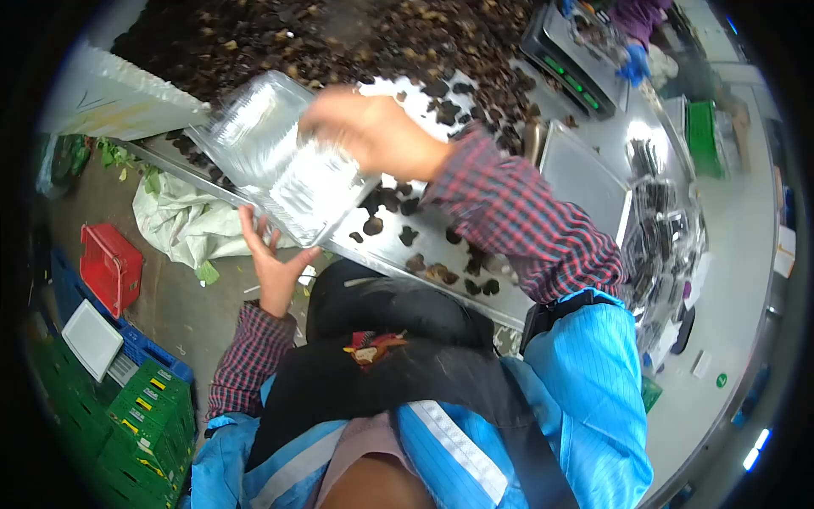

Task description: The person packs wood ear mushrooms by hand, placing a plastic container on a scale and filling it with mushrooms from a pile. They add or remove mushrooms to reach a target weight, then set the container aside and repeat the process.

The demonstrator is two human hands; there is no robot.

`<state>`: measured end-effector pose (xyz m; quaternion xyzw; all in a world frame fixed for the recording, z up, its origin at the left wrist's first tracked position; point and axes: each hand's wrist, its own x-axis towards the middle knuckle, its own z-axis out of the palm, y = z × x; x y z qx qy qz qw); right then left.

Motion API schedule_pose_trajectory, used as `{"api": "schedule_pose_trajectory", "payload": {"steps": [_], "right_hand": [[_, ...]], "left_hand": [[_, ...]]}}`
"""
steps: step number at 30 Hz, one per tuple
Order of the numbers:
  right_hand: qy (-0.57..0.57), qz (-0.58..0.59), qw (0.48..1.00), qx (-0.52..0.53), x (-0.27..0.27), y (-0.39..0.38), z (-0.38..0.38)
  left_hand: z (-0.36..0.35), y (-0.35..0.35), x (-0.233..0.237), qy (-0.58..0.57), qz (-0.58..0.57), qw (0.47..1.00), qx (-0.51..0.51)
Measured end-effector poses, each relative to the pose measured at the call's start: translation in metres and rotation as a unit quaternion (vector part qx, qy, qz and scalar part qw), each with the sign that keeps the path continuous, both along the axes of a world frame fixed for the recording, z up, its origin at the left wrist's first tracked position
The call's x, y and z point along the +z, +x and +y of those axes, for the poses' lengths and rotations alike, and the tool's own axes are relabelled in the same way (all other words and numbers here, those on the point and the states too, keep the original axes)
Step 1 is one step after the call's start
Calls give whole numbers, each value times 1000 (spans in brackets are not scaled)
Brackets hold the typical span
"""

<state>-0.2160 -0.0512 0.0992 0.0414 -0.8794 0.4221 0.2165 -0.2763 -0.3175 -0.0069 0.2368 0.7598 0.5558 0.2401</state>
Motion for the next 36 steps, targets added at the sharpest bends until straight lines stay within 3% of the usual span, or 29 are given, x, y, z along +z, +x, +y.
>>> {"api": "schedule_pose_trajectory", "payload": {"steps": [1, 3, 5, 9, 11, 15, 17, 19, 21, 25, 30, 36], "right_hand": [[3, -11, 995, -101, 31, 21, 14], [49, 117, 956, -264, 46, 72, 50], [45, 196, 917, -344, 48, 134, 77], [263, 29, 852, -452, 19, 259, 83], [291, -54, 837, -460, -13, 310, 70], [180, -206, 841, -467, -69, 383, 39], [224, -234, 840, -436, -62, 378, 24], [206, -247, 837, -443, -47, 357, 16], [138, -179, 838, -497, -38, 323, 11], [66, -147, 886, -436, -35, 211, 19], [-13, -189, 900, -392, -113, 96, 79], [-46, -282, 837, -467, -170, 39, 182]], "left_hand": [[-2, 2, 0, -6, -6, 1000, -11], [-2, 1, -1, -2, 45, 999, -16], [-3, 5, 3, -5, 57, 998, -31], [-5, 3, 7, -13, 120, 993, -3], [4, -2, 19, -18, 149, 989, -2], [40, -31, 43, 5, 179, 983, -31], [69, -50, 58, -25, 177, 975, -130], [105, -63, 75, -26, 177, 971, -161], [142, -79, 86, -40, 221, 942, -252], [235, -123, 56, -37, 332, 873, -356], [347, -135, 12, -181, 331, 833, -403], [414, -132, -28, -315, 344, 773, -430]]}}
